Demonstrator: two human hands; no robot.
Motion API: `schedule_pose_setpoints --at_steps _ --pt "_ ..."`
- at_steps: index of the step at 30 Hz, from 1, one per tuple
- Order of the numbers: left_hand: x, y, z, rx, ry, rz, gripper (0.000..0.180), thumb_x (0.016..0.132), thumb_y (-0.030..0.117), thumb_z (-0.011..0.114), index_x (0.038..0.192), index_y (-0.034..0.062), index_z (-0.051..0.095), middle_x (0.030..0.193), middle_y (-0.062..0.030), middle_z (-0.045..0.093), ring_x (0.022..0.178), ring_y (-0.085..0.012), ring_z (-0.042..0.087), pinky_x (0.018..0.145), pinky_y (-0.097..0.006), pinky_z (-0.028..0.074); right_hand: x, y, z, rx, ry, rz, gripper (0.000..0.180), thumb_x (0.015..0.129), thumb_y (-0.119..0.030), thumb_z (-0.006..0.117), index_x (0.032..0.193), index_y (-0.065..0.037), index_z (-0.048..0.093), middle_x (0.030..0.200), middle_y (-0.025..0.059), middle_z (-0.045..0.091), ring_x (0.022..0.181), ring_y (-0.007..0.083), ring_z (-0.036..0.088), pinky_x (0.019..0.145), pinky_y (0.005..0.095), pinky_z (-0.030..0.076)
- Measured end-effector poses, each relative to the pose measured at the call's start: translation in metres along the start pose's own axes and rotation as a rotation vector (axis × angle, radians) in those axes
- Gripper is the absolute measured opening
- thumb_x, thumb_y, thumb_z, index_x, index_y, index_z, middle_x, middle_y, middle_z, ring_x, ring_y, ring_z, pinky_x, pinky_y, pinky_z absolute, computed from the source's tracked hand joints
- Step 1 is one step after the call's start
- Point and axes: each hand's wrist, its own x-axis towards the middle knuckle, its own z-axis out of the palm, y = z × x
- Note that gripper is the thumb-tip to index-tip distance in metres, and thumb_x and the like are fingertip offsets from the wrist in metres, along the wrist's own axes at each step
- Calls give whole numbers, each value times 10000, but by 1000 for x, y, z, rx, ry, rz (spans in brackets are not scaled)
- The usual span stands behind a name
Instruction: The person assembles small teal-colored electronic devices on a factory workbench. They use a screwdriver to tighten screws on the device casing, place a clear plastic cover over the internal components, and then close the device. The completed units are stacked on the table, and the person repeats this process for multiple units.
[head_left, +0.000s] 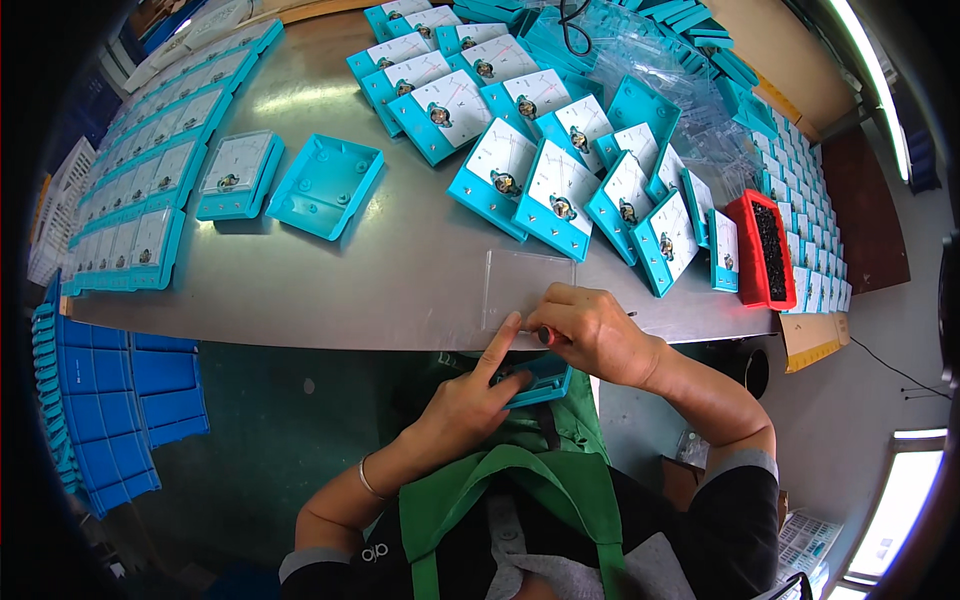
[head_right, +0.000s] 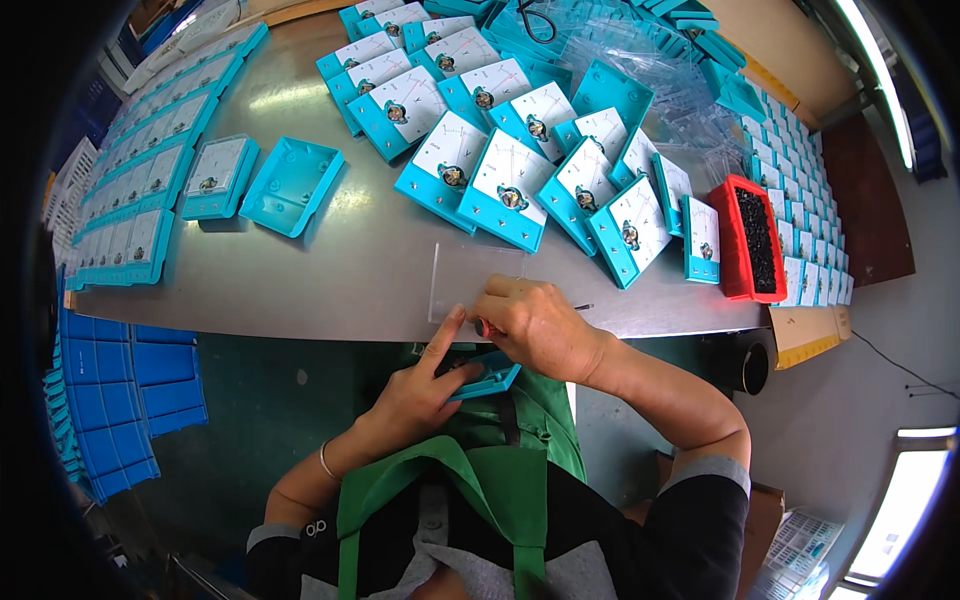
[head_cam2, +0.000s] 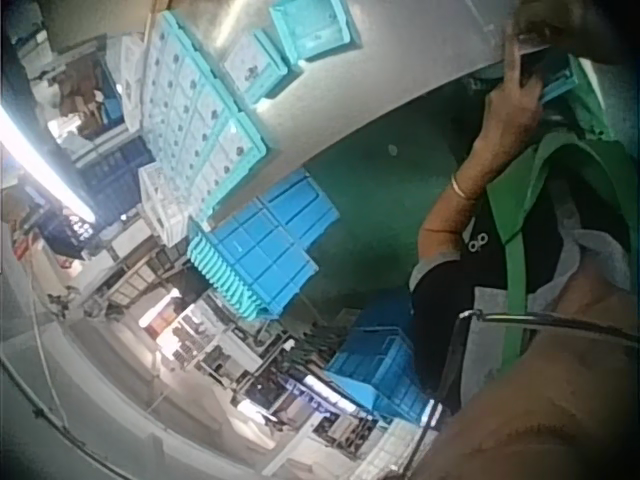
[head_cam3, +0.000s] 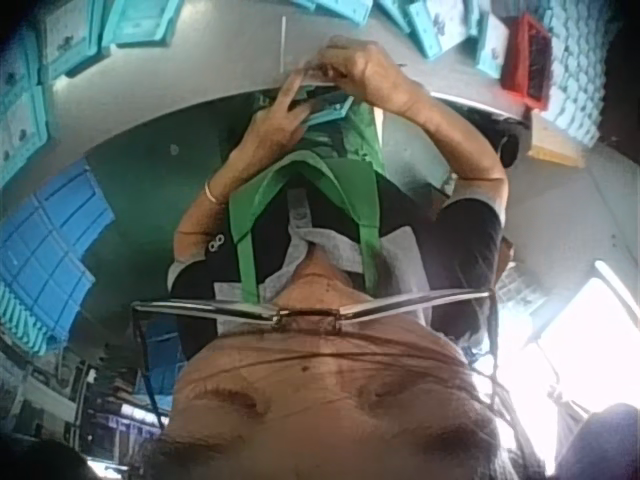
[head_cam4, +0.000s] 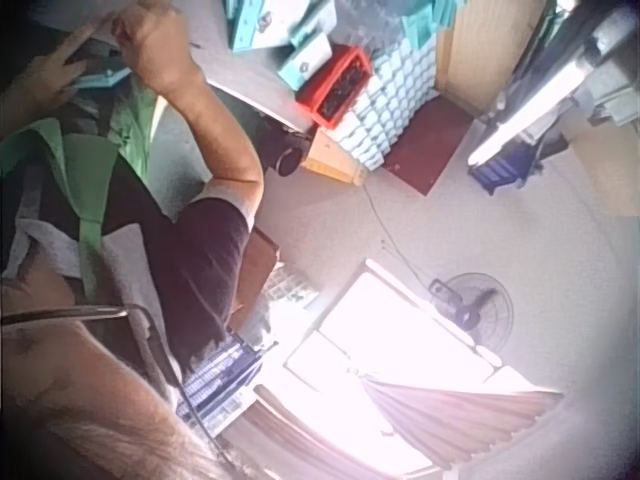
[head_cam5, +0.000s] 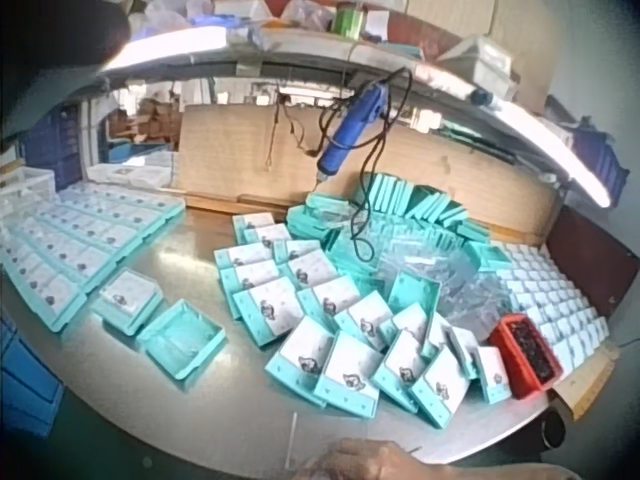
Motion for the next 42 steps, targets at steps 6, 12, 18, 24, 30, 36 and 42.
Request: schedule_pose_setpoints --at_steps 6,12,18,24,30,36,42 --pt "1 1 -1 -13 -3 0 402 646 -13 702 1030 71 617 1513 -231 167 907 -356 655 615 -368 566 9 -1 -1 11 -30 111 137 717 -26 676 822 -49 592 735 101 581 695 332 600 594 412 479" --pt "-1 -5 6 12 35 31 372 653 -12 685 1012 57 614 1506 -242 176 832 -319 664 591 -367 558 10 -5 -4 15 -67 137 147 722 -45 683 834 -42 588 744 115 587 710 335 607 607 418 481" --pt "-1 -4 4 32 19 35 394 642 -10 709 1019 56 617 1506 -241 178 870 -319 665 600 -367 558 12 -4 -5 -21 -92 145 151 711 -12 701 832 -28 612 724 108 559 647 276 572 585 354 464" --pt "0 -1 5 26 24 17 397 640 -8 715 1020 45 614 1500 -257 174 895 -342 663 607 -376 561 1 -6 -15 268 -22 385 108 749 -17 693 834 12 633 735 69 602 656 125 545 604 260 442" --pt "1 2 11 33 48 26 400 632 -5 722 1014 47 614 1496 -271 173 898 -368 662 593 -362 568 -7 -5 -11 362 50 398 103 759 -8 696 844 23 645 747 47 621 679 79 533 612 240 444" --pt "0 3 13 59 64 45 392 629 -4 721 1003 52 619 1491 -271 195 855 -354 673 567 -349 565 -8 -6 -6 256 45 354 119 746 -17 726 849 -6 666 735 53 599 640 104 519 583 252 419" --pt "0 2 13 70 58 25 390 623 -5 722 996 50 621 1497 -258 195 827 -323 679 569 -346 563 -5 -8 0 225 119 270 111 707 -17 741 779 -26 657 727 86 554 576 220 553 542 315 447"
